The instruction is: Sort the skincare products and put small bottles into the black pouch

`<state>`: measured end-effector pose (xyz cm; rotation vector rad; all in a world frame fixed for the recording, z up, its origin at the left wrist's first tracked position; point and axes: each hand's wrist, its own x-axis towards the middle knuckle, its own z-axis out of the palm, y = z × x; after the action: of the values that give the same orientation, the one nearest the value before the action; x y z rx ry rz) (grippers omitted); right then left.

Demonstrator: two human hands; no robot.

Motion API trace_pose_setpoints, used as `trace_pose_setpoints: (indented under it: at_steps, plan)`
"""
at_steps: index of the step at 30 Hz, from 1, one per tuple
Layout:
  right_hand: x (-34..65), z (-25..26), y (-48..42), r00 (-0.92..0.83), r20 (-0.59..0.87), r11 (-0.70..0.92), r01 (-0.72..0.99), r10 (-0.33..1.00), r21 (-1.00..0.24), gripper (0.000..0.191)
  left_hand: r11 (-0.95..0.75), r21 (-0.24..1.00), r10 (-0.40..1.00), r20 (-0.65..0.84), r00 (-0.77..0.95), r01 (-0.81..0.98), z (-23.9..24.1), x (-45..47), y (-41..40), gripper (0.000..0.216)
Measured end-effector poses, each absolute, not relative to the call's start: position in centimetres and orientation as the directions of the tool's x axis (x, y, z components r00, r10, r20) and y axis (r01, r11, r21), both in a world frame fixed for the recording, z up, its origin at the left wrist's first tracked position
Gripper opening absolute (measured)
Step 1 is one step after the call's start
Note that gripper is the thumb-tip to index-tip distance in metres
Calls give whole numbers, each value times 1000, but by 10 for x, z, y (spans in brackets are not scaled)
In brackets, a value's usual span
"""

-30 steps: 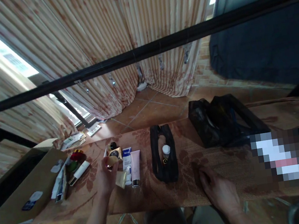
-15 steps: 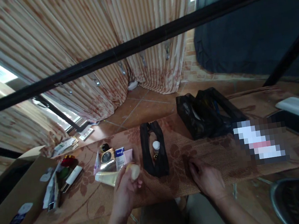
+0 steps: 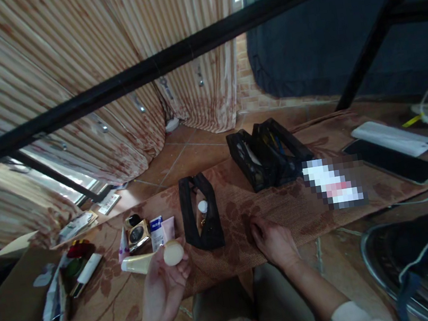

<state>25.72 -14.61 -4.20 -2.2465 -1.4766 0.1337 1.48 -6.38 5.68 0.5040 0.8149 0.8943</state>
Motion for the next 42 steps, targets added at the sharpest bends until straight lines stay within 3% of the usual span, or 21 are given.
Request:
trace_pose_setpoints:
  at_steps: [9, 18, 33, 42]
  plan:
    - [258, -47, -149, 423, 179, -324, 853, 888, -408, 28, 569, 704, 822, -480, 305, -424, 42, 18, -77, 33]
    - [259, -50, -150, 425, 162, -353, 870, 890, -343, 32, 441, 838, 892, -370, 260, -321, 43, 16, -79, 39]
    - [264, -59, -152, 442, 92, -395, 864, 892, -312, 36, 463, 825, 883, -399, 246, -325, 16, 11, -84, 36]
    - [263, -61, -154, 421, 151, -361, 878, 894, -313, 32, 487, 817, 871, -430, 237, -308, 15, 11, -81, 40]
